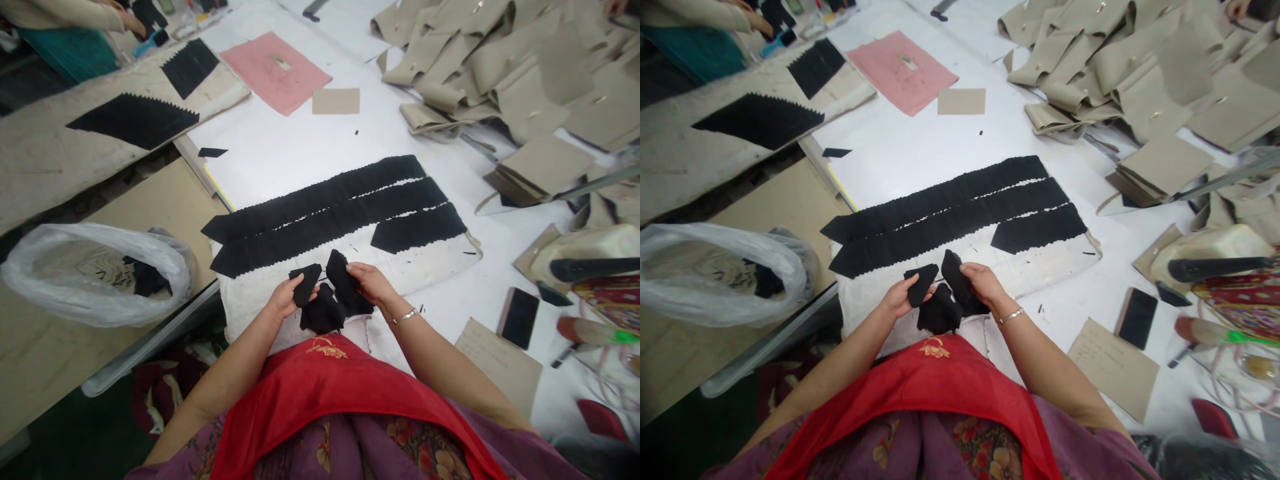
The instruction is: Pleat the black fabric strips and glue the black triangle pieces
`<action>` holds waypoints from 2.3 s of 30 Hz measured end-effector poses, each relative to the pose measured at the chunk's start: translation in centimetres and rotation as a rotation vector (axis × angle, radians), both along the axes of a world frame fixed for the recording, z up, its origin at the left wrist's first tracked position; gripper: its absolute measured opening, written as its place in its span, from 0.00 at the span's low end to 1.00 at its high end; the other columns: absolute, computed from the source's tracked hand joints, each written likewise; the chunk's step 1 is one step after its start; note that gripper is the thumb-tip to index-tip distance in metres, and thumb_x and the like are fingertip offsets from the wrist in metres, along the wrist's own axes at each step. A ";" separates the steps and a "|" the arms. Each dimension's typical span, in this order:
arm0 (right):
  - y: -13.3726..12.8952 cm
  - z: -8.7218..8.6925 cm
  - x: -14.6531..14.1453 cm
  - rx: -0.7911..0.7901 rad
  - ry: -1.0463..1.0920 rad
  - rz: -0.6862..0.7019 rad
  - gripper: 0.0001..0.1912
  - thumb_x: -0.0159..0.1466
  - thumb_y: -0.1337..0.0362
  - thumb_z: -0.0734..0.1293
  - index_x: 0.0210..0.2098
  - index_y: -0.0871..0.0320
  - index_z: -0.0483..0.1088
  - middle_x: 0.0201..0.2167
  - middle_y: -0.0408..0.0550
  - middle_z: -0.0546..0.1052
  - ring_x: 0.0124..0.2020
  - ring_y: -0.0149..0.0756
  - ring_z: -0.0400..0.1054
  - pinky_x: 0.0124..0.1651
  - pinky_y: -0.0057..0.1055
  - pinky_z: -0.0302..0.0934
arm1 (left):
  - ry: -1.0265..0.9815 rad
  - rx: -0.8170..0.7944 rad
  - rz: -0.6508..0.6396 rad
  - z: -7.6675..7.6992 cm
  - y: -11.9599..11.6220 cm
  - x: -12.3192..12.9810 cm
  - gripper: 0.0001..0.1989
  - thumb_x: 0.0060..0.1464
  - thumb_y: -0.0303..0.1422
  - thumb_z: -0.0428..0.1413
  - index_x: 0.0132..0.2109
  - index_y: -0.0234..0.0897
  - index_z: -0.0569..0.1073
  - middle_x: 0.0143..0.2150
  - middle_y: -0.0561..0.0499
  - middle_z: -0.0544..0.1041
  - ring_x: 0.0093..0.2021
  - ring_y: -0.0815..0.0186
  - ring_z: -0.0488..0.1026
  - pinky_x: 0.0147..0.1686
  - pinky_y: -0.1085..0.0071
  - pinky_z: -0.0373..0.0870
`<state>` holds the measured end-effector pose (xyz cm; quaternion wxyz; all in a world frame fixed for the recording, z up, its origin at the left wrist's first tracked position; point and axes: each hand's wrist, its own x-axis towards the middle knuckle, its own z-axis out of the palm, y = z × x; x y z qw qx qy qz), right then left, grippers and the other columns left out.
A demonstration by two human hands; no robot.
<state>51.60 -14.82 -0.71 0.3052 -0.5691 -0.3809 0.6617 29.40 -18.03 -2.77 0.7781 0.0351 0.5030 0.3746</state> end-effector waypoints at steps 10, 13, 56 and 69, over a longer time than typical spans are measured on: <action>0.1 0.5 0.0 -0.035 -0.052 0.019 0.13 0.53 0.54 0.67 0.29 0.59 0.72 0.22 0.42 0.73 0.22 0.29 0.64 0.23 0.25 0.57 | 0.037 0.102 0.213 1.6 1.0 -1.1 0.15 0.56 0.34 0.52 0.46 0.27 0.71 0.39 0.39 0.77 0.40 0.59 0.76 0.42 0.63 0.73; 0.1 0.2 0.0 -0.205 0.203 -0.065 0.12 0.49 0.57 0.70 0.26 0.59 0.69 0.19 0.41 0.71 0.19 0.26 0.62 0.20 0.23 0.56 | 0.014 0.110 0.149 2.3 1.1 -0.7 0.15 0.55 0.34 0.52 0.46 0.27 0.71 0.41 0.38 0.77 0.41 0.58 0.75 0.41 0.63 0.73; -8.4 4.2 7.2 0.469 -0.441 0.230 0.13 0.60 0.64 0.59 0.43 0.57 0.69 0.40 0.48 0.74 0.42 0.35 0.67 0.47 0.34 0.60 | -0.096 0.230 -0.723 4.3 -3.2 9.2 0.29 0.34 0.24 0.65 0.47 0.34 0.69 0.41 0.43 0.75 0.38 0.59 0.74 0.38 0.64 0.70; -16.4 0.1 16.6 0.560 -0.953 0.304 0.11 0.56 0.72 0.59 0.38 0.59 0.68 0.34 0.52 0.72 0.36 0.40 0.66 0.39 0.35 0.60 | 0.896 1.344 -1.330 0.5 -4.5 23.3 0.08 0.48 0.32 0.55 0.37 0.37 0.71 0.39 0.43 0.72 0.43 0.57 0.66 0.43 0.62 0.61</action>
